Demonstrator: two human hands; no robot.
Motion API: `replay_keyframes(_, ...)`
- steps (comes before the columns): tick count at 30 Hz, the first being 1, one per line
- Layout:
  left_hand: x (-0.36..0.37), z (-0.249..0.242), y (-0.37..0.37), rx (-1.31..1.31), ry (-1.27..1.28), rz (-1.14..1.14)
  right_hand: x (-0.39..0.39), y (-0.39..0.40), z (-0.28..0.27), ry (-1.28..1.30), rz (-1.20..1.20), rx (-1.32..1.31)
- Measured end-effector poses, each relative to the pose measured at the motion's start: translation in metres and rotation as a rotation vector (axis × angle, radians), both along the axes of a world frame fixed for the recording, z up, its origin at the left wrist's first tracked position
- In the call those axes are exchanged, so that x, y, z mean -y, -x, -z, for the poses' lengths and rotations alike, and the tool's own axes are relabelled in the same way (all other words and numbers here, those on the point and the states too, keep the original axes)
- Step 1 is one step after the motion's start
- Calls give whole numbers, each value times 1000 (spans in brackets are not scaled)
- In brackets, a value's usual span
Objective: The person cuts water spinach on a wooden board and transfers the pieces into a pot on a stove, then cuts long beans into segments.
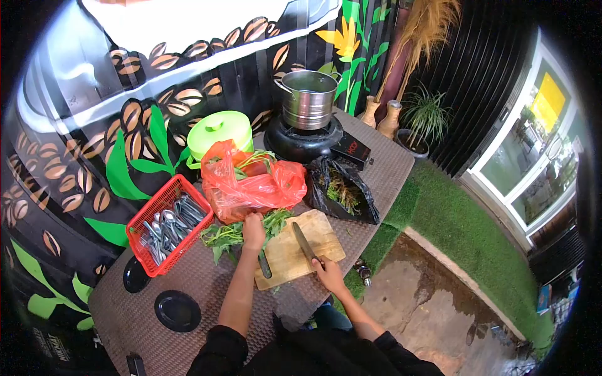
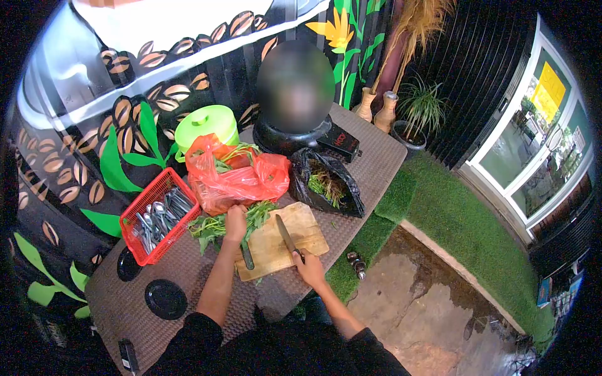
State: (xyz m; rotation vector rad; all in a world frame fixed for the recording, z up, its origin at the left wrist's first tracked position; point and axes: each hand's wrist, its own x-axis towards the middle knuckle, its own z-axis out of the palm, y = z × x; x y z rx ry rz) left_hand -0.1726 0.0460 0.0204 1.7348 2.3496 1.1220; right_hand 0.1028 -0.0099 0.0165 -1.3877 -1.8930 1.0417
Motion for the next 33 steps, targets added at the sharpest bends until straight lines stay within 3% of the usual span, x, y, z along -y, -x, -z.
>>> replay_keyframes(2, 6, -11, -4, 25, 6, 7, 2, 8, -10, -147, 13, -31)
replay_keyframes(9, 16, -57, 3, -54, -132, 226, -13, 46, -19, -156, -82, 75)
replay_keyframes(16, 14, -61, 16, 78, -34, 92, -21, 43, -21, -119, -113, 153)
replay_keyframes(22, 17, -72, 12, 181, -69, 178, -4, 39, -45, -144, -83, 66)
replay_keyframes(26, 27, -91, 6, 187, -105, 178, -2, 55, -37, -153, -104, 111)
replay_keyframes(29, 32, -115, 4, 87, -85, 56, -3, 58, -24, -134, -120, 146)
replay_keyframes(31, 31, -121, 8, 45, -262, 156, -4, 58, -17, -139, -114, 147)
replay_keyframes(33, 34, -131, 12, 43, -284, 188, -4, 58, -13, -143, -105, 147)
